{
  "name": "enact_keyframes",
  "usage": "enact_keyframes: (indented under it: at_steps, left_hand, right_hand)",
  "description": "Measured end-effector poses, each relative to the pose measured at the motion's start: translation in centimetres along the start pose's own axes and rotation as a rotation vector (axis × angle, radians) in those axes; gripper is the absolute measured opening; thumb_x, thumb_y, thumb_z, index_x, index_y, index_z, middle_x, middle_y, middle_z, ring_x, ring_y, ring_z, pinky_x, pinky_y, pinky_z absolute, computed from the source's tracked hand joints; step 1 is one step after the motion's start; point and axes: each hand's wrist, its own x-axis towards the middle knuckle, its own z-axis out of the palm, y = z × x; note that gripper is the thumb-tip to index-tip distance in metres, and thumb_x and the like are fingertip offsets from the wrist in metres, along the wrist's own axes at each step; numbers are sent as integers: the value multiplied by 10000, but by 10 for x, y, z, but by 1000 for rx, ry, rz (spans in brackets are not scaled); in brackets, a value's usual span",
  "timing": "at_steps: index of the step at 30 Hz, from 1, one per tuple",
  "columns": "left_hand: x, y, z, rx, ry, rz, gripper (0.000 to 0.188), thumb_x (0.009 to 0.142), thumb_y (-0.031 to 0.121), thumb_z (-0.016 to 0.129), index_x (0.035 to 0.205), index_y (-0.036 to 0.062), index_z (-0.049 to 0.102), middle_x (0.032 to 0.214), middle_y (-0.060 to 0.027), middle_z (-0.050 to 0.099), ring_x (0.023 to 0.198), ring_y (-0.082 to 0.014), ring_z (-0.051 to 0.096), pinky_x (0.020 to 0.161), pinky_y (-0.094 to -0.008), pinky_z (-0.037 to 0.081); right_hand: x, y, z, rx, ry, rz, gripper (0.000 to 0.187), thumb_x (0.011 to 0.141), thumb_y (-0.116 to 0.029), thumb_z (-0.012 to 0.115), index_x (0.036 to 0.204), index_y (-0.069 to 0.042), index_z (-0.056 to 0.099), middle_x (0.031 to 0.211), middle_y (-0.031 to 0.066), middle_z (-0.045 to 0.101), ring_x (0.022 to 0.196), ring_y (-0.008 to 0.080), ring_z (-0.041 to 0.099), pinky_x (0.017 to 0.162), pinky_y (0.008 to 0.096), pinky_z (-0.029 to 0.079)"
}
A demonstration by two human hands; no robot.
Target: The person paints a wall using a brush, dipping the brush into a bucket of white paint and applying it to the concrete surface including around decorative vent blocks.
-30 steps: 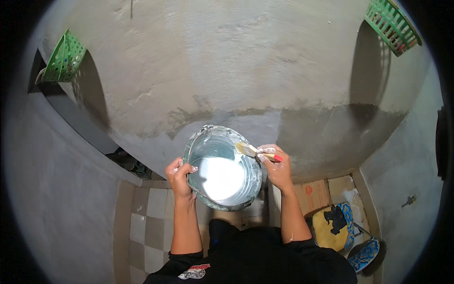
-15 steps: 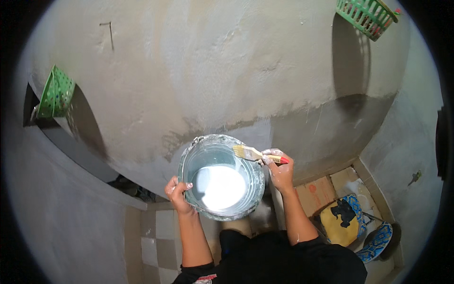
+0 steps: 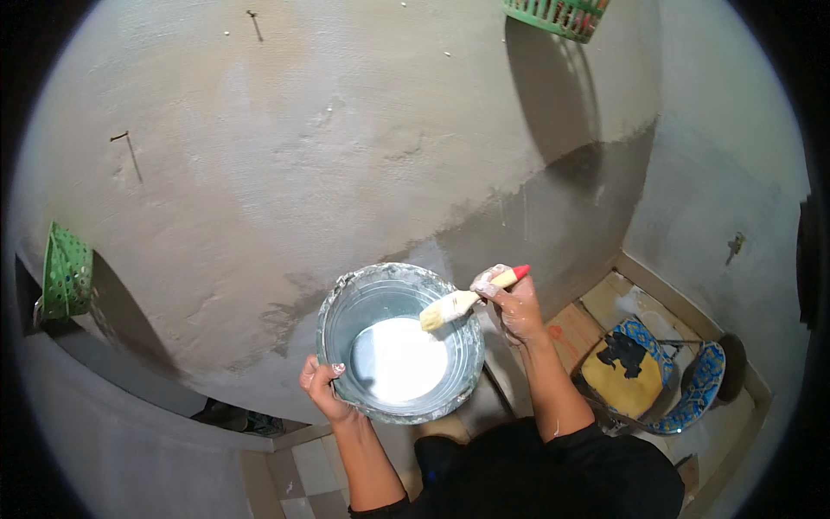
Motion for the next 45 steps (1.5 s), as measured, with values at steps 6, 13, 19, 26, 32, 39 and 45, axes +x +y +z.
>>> enact_keyframes:
  at_steps: [6, 13, 19, 26, 32, 39, 45]
  left_hand:
    - [11, 4, -22, 5, -121, -85, 43, 696, 62, 560, 695, 42, 522, 705, -75, 612, 594, -146, 534, 589, -266, 448]
    - [38, -8, -20, -61, -168, -180, 204, 675, -36, 558, 591, 101, 433, 605, -1, 529, 513, -87, 433, 507, -242, 349]
    - [46, -12, -13, -76, -186, -213, 216, 662, -47, 562, 584, 108, 434, 587, 1, 520, 503, -82, 420, 498, -237, 338]
    - [46, -5, -8, -90, -144, -224, 234, 659, -45, 555, 583, 118, 406, 594, 7, 496, 512, -88, 408, 508, -243, 335]
    - [49, 45, 0, -4, -58, -23, 222, 690, -13, 549, 604, 119, 393, 649, 24, 437, 593, -98, 440, 579, -239, 365]
    - [61, 103, 2, -60, 53, 46, 172, 698, 18, 545, 614, 88, 412, 668, 5, 438, 617, -124, 461, 619, -254, 412]
    - [74, 121, -27, -27, 103, 131, 148, 688, 40, 534, 620, 82, 410, 669, -3, 443, 621, -135, 464, 609, -262, 417]
  right_hand:
    - [-48, -45, 37, -333, 48, -101, 103, 865, -24, 730, 960, 9, 708, 952, 76, 715, 843, 134, 649, 776, 274, 516]
    - [-79, -45, 33, -588, 149, -87, 120, 872, 3, 726, 989, 28, 746, 951, 52, 750, 895, 118, 672, 823, 273, 517]
    - [-97, -17, 6, -121, 304, -56, 142, 890, -33, 741, 1013, 34, 713, 958, 95, 725, 851, 195, 705, 800, 305, 574]
    - [-83, -16, 5, -12, 395, -5, 131, 909, -17, 701, 1032, 20, 674, 972, 99, 694, 858, 215, 714, 785, 328, 633]
    - [-16, -28, 22, 163, 258, -2, 216, 937, 25, 649, 1147, 22, 601, 1097, 124, 654, 1045, 262, 676, 899, 401, 625]
    - [133, -120, 136, 242, 92, -363, 176, 932, 52, 661, 1108, 65, 672, 1071, 150, 706, 965, 219, 719, 936, 295, 606]
    - [182, -116, 187, -727, 154, -796, 271, 861, -6, 707, 1130, -39, 722, 1050, 72, 749, 875, 225, 729, 748, 362, 564]
